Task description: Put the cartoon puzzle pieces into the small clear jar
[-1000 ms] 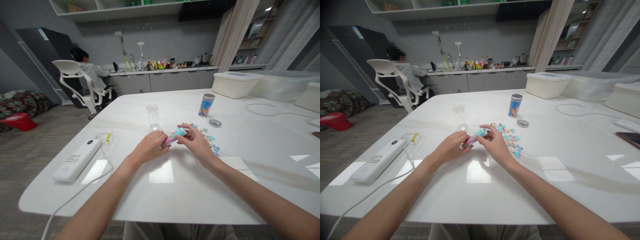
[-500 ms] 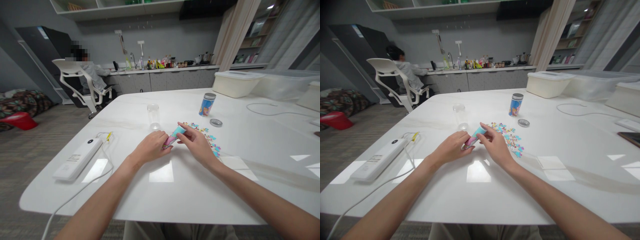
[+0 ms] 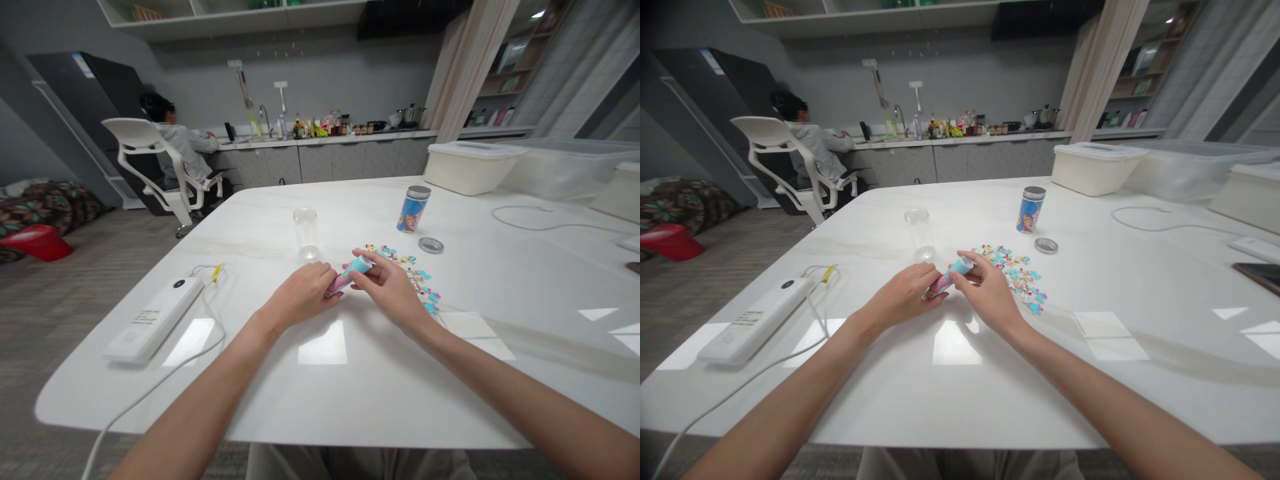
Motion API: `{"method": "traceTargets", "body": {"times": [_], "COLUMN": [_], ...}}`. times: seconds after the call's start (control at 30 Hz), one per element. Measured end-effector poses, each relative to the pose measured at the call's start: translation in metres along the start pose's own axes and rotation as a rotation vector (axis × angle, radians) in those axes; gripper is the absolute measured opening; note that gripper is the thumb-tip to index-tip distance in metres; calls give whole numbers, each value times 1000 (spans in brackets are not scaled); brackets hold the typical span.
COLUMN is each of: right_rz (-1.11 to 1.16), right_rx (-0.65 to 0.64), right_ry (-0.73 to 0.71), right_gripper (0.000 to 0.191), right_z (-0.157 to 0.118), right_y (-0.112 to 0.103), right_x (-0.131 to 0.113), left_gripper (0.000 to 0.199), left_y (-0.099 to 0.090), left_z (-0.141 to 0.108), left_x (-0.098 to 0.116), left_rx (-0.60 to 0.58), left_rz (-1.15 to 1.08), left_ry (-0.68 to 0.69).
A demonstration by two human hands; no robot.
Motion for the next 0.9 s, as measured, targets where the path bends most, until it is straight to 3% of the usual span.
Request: {"method": "traceTargets", "body": {"times": [0.1, 0.17, 0.2, 0.27, 0.3, 0.37, 0.43, 0.53, 0.63, 0.7, 0.77, 0.9], "right_rz": [15, 23, 27, 35, 38, 38, 28, 33, 94, 143, 179, 260], "right_rx": [13, 24, 30, 40, 44, 44, 25, -15, -13, 11, 56, 148], "right_ry": [-25, -37, -40, -40, -39, -40, -41, -52, -83, -121, -162, -208], "right_gripper": [44, 42, 42, 43, 45, 47, 48, 50, 54, 55, 54, 49], "right_z": [0, 0, 1, 3, 4, 6, 7, 7, 8, 9, 9, 8], "right_y": [-1, -3, -5, -7, -8, -9, -8, -6, -11, -17, -24, -36], "right_x": [-3, -6, -8, -10, -11, -10, -10, -10, -15, -21, -27, -38], "left_gripper": [18, 25, 28, 29, 38, 64, 79, 82, 59, 47, 41, 34], "left_y": [-5, -11, -14, -15, -10, 7, 23, 38, 38, 29, 19, 6], "left_z": [0, -3, -7, -22, -29, -35, -32, -18, -3, 6, 11, 13], "left_x": [0, -9, -18, -45, -59, -86, -107, -122, -115, -98, -77, -49], "left_rx": [22, 158, 278, 556, 629, 641, 603, 559, 581, 551, 519, 476], "left_rz": [-26, -48, -56, -53, -88, -211, -320, -438, -470, -384, -342, -382], "left_ry": [11, -75, -176, -504, -643, -785, -826, -772, -726, -645, -544, -476]}}
Point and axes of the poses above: each hand's wrist, its own z-axis towards the middle knuckle, its own y-axis out of the palm, x = y × z, the point moved 4 cm from there along z, towards the middle knuckle, and after that the axes turned 15 degrees about y, right-handed, at the moved point
